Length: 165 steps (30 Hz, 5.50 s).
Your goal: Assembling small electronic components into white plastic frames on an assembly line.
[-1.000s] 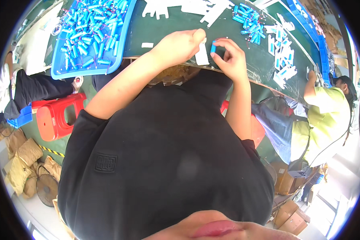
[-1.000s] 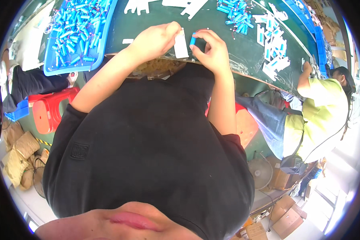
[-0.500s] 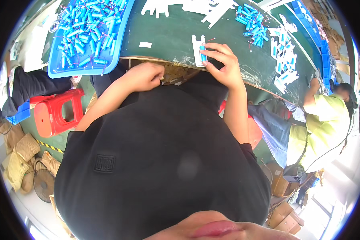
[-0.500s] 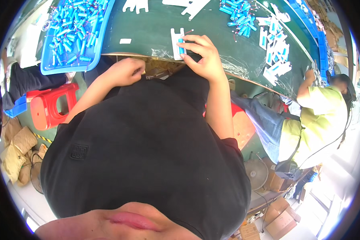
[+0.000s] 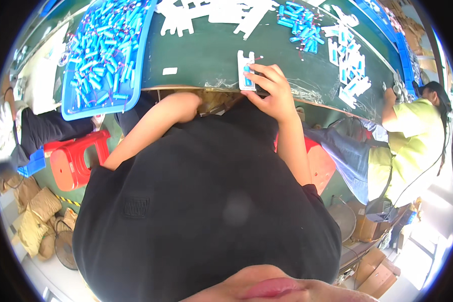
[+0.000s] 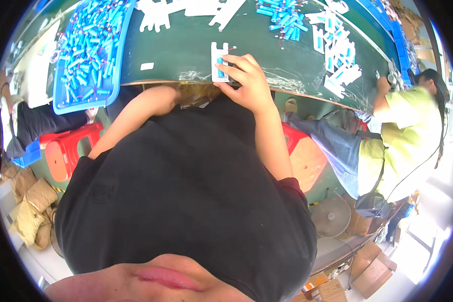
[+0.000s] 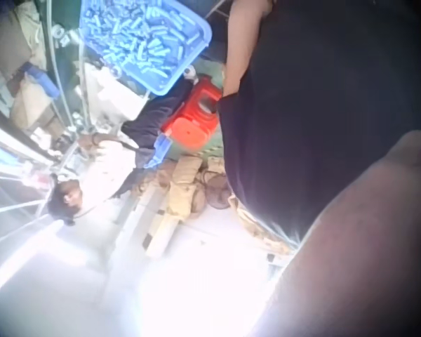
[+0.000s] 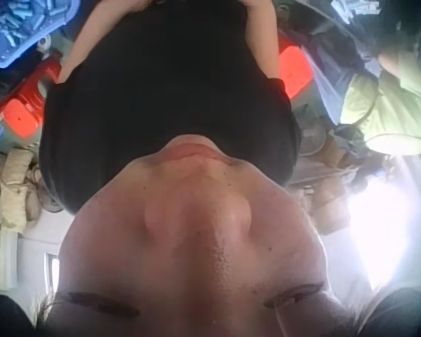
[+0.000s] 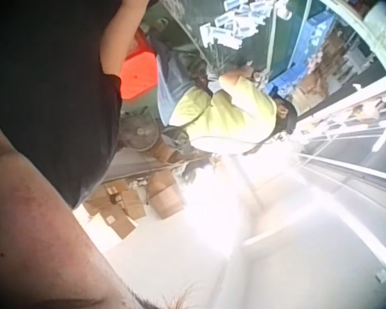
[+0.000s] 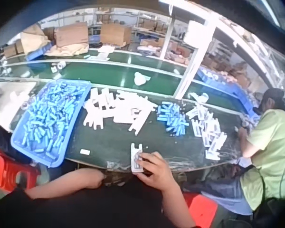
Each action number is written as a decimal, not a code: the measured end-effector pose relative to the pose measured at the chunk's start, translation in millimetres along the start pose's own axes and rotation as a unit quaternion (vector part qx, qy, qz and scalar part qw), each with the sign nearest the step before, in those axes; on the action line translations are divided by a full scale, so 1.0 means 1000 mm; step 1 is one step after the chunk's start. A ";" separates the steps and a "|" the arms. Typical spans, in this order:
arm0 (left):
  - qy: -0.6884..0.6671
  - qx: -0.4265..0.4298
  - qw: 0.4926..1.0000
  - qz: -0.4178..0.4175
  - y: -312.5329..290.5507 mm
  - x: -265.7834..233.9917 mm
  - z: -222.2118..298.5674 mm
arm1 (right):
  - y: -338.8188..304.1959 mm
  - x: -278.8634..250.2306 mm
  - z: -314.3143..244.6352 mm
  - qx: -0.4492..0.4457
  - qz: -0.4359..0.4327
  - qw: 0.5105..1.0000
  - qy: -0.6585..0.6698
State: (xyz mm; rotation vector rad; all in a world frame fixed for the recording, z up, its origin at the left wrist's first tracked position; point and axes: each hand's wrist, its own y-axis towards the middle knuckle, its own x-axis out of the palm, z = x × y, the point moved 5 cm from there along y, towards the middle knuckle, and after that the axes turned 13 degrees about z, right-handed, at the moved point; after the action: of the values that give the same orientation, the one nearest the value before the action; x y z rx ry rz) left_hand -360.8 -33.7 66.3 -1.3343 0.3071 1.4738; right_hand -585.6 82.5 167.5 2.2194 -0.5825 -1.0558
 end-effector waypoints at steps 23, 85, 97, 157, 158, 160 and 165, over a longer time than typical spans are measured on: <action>0.032 0.120 0.883 0.452 0.035 -0.106 0.083 | 0.033 -0.052 0.105 0.224 0.196 0.934 -0.196; -0.724 0.206 0.658 -0.003 -0.041 -0.087 0.047 | 0.023 0.011 0.011 0.150 -0.086 0.985 0.010; -0.600 -0.252 0.719 0.244 0.007 0.087 -0.083 | 0.028 0.051 -0.015 0.100 -0.008 0.994 0.046; 0.096 -0.037 0.783 0.613 -0.068 -0.157 0.025 | 0.019 -0.078 0.116 0.129 0.328 0.922 -0.160; 0.053 0.001 0.778 0.626 -0.072 -0.164 0.029 | 0.020 -0.078 0.116 0.107 0.330 0.922 -0.170; 0.006 0.092 0.748 0.657 -0.075 -0.169 0.041 | 0.021 -0.075 0.125 0.122 0.342 0.922 -0.133; -0.110 0.147 0.748 0.638 -0.049 -0.144 0.049 | 0.044 -0.088 0.144 0.098 0.330 0.931 -0.125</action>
State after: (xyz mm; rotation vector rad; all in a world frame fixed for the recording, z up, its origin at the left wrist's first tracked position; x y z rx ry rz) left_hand -377.1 -52.2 224.7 -0.5612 1.4337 2.5015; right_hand -757.6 56.6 172.2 1.8194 -1.4769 -0.9367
